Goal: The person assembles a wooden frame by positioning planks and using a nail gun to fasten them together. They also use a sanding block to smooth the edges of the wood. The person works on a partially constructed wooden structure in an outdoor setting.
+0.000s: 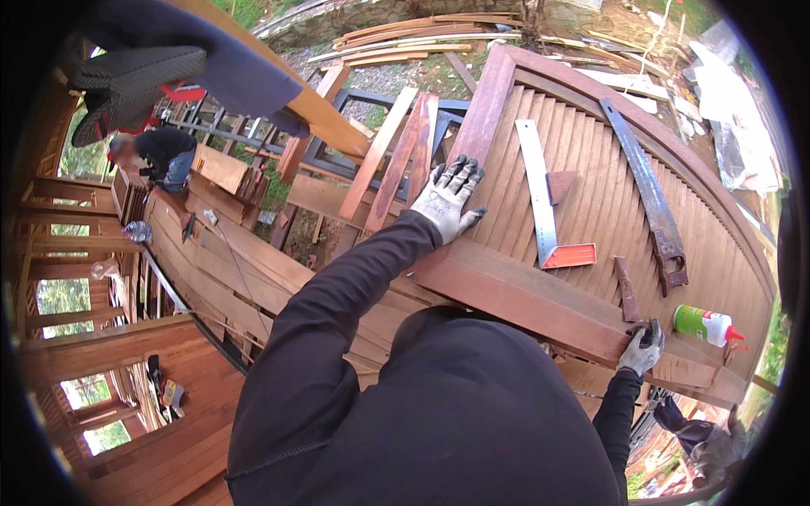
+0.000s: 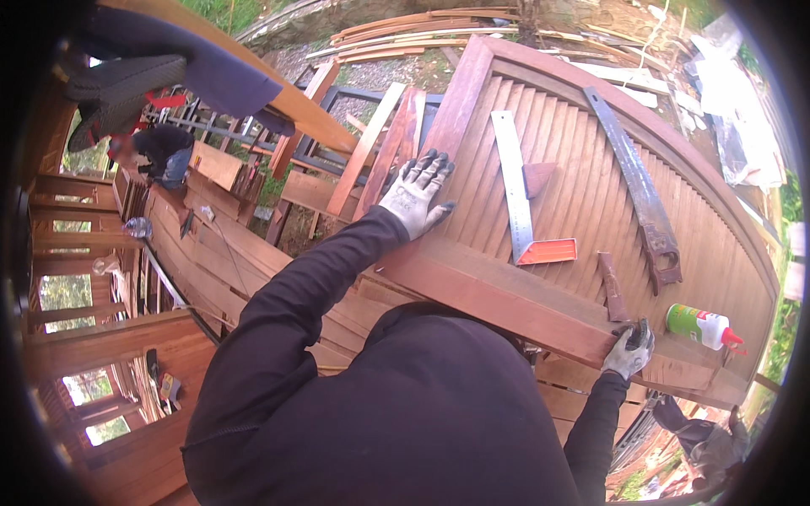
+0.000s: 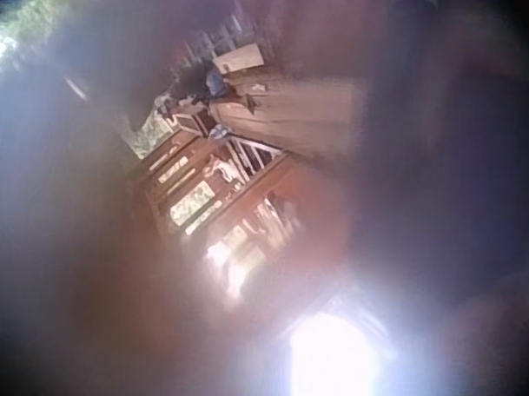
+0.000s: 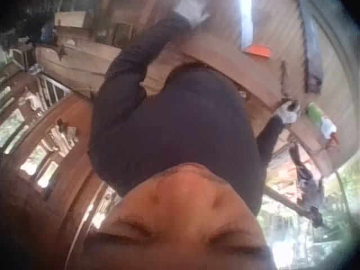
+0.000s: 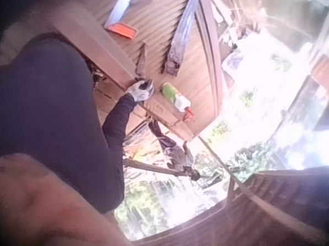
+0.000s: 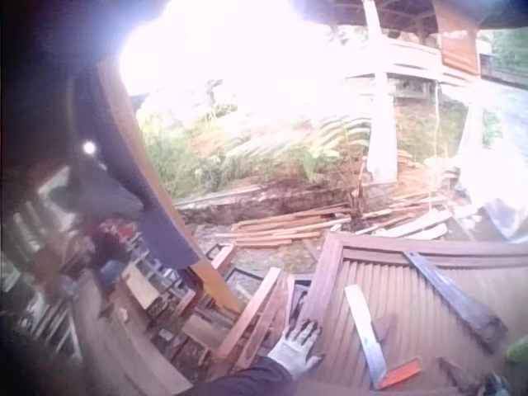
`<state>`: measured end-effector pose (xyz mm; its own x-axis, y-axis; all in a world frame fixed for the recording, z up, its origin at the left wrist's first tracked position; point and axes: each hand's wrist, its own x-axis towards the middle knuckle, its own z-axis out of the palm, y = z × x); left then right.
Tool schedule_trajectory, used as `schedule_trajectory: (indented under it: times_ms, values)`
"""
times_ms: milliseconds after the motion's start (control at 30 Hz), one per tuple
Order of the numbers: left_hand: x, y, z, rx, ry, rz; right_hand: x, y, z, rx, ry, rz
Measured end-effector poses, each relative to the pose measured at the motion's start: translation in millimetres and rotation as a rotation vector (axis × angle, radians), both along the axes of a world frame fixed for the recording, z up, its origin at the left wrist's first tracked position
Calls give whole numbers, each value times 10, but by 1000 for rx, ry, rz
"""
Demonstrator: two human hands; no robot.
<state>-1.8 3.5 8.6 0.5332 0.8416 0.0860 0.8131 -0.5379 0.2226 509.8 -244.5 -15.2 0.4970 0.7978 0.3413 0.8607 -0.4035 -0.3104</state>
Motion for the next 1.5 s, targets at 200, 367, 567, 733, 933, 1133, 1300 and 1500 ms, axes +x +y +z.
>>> schedule_trajectory:
  times_ms: [200, 367, 567, 733, 933, 1133, 1300, 1500]
  values:
    - [-501, -446, -43, -101, -198, -59, -6, 30, 4, -3, 22, 3]
    - [-1058, -824, -259, -789, -1201, 607, 6, 21, -9, -7, 30, -17]
    - [-846, -1315, -294, -955, -1173, 622, -13, 65, 8, -34, 21, -26]
    - [-828, -1394, -219, -851, -900, 591, -35, 70, 49, -78, 26, -53]
    - [-1027, -1544, -493, -1000, -1230, 689, -25, 67, 44, -72, 59, -39]
    - [-1727, -1798, -528, -963, -1277, 811, -26, 63, 38, -46, 6, 12]
    - [-1178, -1514, -256, -840, -1326, 700, -78, 82, 70, -39, 38, -4]
    - [-744, -1167, -213, -825, -777, 641, -47, 67, 42, -37, 51, -16]
